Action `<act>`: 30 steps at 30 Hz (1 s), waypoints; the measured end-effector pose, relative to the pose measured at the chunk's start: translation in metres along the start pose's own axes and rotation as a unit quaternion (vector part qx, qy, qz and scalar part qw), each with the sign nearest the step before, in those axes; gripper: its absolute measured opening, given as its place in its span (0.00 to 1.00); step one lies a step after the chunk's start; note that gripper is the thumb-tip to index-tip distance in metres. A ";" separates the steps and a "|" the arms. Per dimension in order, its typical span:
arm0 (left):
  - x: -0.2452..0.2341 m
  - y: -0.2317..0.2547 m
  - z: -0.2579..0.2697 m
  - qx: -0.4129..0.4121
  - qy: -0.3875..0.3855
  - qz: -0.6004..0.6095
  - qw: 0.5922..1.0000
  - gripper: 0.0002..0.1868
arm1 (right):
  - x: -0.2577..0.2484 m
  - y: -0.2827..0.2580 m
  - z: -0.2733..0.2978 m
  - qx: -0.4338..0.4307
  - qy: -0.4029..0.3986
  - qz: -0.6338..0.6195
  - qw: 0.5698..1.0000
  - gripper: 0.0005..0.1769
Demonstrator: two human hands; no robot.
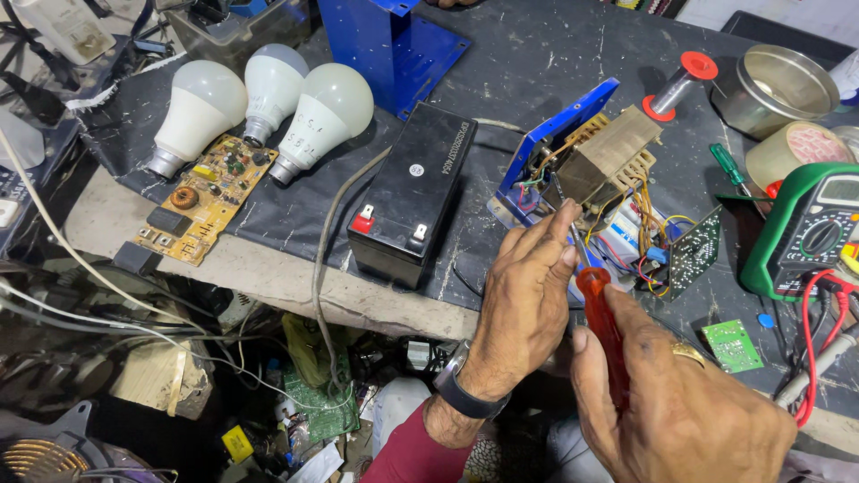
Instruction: The person uses a soldering iron to work on a small green circuit board, then switches to a screwdriver to adjust components inside a blue metal box containing a transformer and wires.
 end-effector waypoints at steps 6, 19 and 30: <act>0.004 0.006 0.000 0.026 -0.013 -0.013 0.999 0.24 | -0.001 0.006 -0.002 -0.009 0.012 0.014 1.000 0.26; 0.014 0.002 -0.002 0.015 -0.045 -0.028 0.998 0.27 | 0.019 0.018 0.006 -0.077 -0.003 -0.009 0.997 0.33; 0.016 -0.004 -0.002 -0.001 -0.047 -0.046 0.998 0.26 | 0.031 0.009 0.020 -0.055 -0.004 -0.005 0.998 0.29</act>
Point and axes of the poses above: each hand's wrist, its own z-axis away from the middle knuckle, its own x-axis out of the palm, y = z × x, the point moved 10 cm from there along -z, towards the middle knuckle, and after that the axes turned 12 degrees about -y, right-handed, at the moved point
